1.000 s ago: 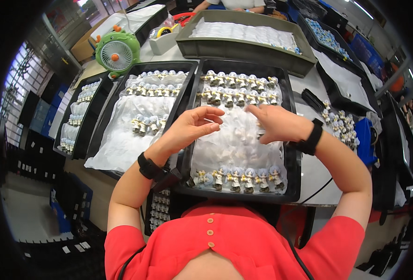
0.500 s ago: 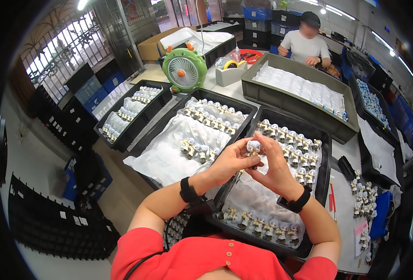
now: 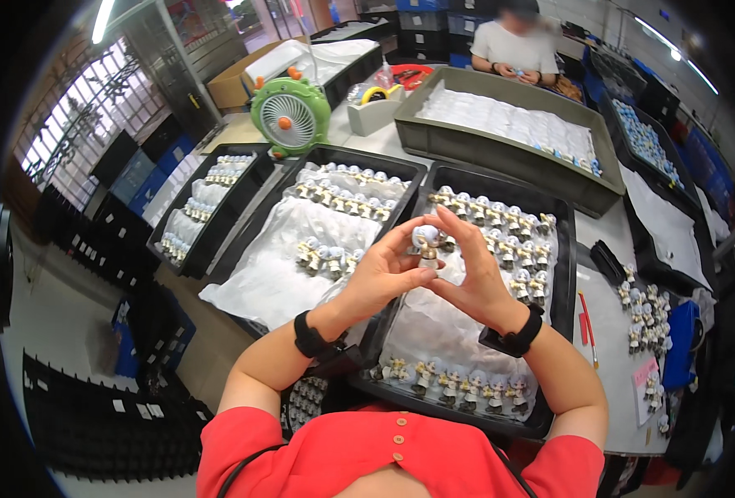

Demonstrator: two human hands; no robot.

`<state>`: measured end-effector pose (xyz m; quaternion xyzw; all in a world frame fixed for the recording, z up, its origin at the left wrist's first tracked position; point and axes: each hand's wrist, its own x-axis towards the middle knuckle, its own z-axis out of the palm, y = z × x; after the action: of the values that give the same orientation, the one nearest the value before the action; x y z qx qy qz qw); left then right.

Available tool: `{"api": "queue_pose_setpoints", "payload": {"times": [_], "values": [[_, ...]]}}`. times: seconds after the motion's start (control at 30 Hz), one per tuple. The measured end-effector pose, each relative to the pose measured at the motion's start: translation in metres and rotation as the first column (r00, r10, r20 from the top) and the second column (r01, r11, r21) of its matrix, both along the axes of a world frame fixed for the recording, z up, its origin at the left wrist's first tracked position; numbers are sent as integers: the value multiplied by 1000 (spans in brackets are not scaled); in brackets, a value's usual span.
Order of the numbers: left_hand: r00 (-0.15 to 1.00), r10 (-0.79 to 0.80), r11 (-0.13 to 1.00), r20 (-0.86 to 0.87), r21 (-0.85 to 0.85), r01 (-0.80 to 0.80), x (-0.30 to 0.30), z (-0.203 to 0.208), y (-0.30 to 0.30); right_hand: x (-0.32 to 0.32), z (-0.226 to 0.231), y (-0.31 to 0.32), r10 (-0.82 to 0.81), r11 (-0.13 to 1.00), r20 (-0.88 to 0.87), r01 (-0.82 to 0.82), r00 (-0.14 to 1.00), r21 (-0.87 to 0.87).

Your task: The person assembles small figurines by hand, picking up individual units from a tray, attaching a head piece to a body, and placing the completed unit into a separate tray. The process is repetitive and involves handling multiple identical items one by one.

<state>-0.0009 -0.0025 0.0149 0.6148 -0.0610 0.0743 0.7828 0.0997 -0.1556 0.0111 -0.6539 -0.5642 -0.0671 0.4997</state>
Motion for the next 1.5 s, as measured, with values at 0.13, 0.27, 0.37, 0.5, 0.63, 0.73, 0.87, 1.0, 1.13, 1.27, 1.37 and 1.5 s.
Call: {"api": "queue_pose_setpoints", "payload": {"times": [0.13,0.27,0.37,0.5,0.63,0.73,0.87,1.0,1.13,1.27,1.37,1.5], "values": [[999,23,999,-38,32,-21,0,0,1,2,1,0,19,999,-82,-21,996,-28],[998,68,996,-2,50,-68,3,-11,1,1,0,-3,3,997,-96,-10,995,-71],[996,94,995,-9,36,-94,1,-8,0,0,-1,-2,11,998,-136,-20,991,-66],[984,143,989,-108,49,-138,-1,1,-5,-1,0,1,-7,1000,83,6,997,9],[993,6,993,-118,-113,-19,1,-3,1,-3,2,-3,-18,998,29,16,999,68],[987,-56,955,-149,-295,9,0,-1,3,-1,8,-8,-24,997,-41,27,999,68],[993,-63,937,-102,-347,24,1,0,2,0,7,-10,-17,999,-154,25,988,47],[993,-15,953,-119,-302,-22,0,2,0,1,7,-10,-19,1000,-157,22,987,19],[983,15,975,-182,-217,-55,1,-2,1,0,6,-8,-46,997,-65,49,997,54],[978,-5,991,-209,-131,-23,4,-13,-4,0,1,-5,-64,992,194,42,979,118],[982,-143,975,-125,-189,118,1,-7,-6,-5,7,-2,-40,994,267,10,963,111],[968,-208,961,-138,-216,175,1,-9,-5,-11,5,-2,13,997,53,-17,999,73]]}}
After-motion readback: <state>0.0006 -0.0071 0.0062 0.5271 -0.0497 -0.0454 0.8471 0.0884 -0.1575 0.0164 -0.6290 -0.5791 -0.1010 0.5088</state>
